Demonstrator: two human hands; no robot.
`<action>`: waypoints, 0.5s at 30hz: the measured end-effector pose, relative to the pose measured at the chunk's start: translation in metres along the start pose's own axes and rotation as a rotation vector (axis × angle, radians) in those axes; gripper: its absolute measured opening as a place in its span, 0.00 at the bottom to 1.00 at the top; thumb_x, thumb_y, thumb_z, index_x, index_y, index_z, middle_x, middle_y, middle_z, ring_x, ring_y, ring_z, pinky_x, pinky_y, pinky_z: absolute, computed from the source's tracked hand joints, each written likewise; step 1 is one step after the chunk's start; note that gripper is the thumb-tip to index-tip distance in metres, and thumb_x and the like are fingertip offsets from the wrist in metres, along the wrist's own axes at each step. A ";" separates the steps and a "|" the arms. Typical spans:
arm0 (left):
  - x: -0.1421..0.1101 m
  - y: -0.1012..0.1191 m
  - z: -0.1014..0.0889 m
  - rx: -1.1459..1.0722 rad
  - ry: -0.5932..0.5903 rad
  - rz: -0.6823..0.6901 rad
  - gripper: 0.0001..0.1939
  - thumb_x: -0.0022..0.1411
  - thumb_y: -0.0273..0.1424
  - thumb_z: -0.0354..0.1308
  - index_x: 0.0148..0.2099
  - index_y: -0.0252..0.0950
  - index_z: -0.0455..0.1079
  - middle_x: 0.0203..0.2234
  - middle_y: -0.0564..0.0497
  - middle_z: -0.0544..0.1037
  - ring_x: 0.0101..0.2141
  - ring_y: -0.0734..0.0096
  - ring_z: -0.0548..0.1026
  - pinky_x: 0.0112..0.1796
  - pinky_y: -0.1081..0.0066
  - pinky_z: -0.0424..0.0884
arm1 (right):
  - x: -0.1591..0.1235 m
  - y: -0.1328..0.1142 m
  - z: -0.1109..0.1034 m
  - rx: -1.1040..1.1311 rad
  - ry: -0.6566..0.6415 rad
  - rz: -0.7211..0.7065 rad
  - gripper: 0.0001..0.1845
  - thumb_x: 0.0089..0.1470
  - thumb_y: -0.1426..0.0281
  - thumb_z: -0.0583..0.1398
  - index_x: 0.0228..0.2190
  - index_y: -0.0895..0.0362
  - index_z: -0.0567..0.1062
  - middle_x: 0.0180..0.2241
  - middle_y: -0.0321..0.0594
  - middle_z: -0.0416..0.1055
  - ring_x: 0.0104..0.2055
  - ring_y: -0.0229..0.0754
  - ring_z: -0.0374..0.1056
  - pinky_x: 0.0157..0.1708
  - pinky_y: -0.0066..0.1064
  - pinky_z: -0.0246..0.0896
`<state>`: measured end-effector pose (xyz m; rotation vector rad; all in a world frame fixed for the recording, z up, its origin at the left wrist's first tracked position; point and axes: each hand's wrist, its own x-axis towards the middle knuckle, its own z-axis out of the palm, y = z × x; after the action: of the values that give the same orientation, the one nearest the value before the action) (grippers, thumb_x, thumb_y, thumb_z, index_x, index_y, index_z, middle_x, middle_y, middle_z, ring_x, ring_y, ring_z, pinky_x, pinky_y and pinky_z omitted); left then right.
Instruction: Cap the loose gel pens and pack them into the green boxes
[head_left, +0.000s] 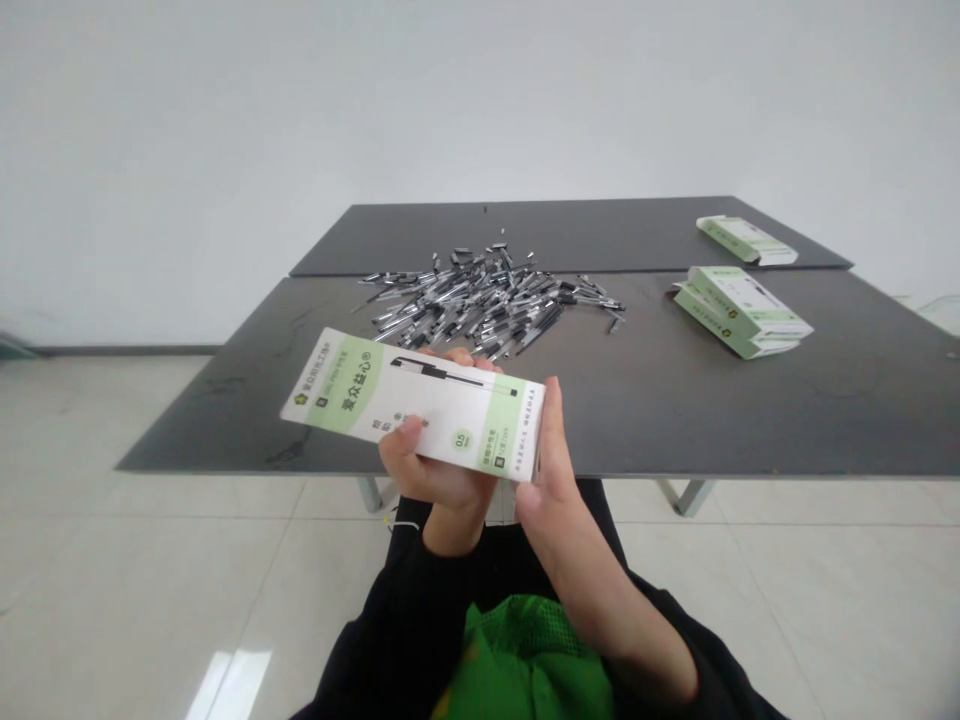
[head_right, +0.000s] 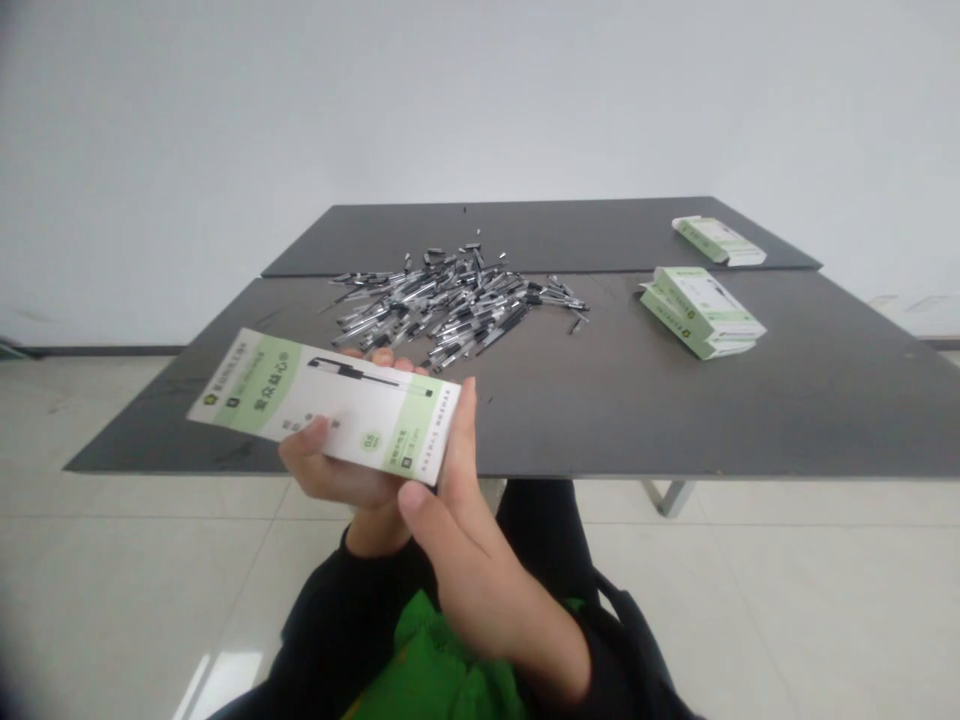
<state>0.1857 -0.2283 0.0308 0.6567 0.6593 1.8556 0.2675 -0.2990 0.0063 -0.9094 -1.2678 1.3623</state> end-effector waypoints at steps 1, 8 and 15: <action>0.001 -0.001 -0.001 0.011 0.009 0.007 0.23 0.51 0.54 0.58 0.42 0.45 0.69 0.37 0.45 0.74 0.45 0.47 0.75 0.42 0.51 0.76 | -0.003 -0.002 -0.004 -0.008 -0.025 0.015 0.48 0.67 0.58 0.56 0.71 0.38 0.28 0.75 0.28 0.37 0.77 0.48 0.33 0.73 0.54 0.37; -0.004 -0.020 0.010 -0.177 -0.025 -0.018 0.20 0.51 0.49 0.61 0.44 0.46 0.69 0.35 0.48 0.75 0.42 0.51 0.76 0.37 0.56 0.74 | -0.012 -0.007 -0.024 -0.171 -0.086 -0.027 0.59 0.64 0.63 0.61 0.68 0.43 0.16 0.75 0.28 0.25 0.76 0.47 0.16 0.73 0.53 0.29; -0.014 -0.040 0.030 -0.181 0.119 0.011 0.20 0.53 0.53 0.57 0.41 0.46 0.69 0.34 0.49 0.73 0.39 0.52 0.75 0.41 0.54 0.74 | -0.013 -0.009 -0.034 -0.091 -0.165 -0.066 0.59 0.65 0.58 0.59 0.66 0.42 0.13 0.74 0.25 0.18 0.75 0.46 0.13 0.73 0.53 0.23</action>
<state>0.2369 -0.2239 0.0215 0.4353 0.5564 1.9490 0.3048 -0.3054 0.0085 -0.8227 -1.4835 1.3587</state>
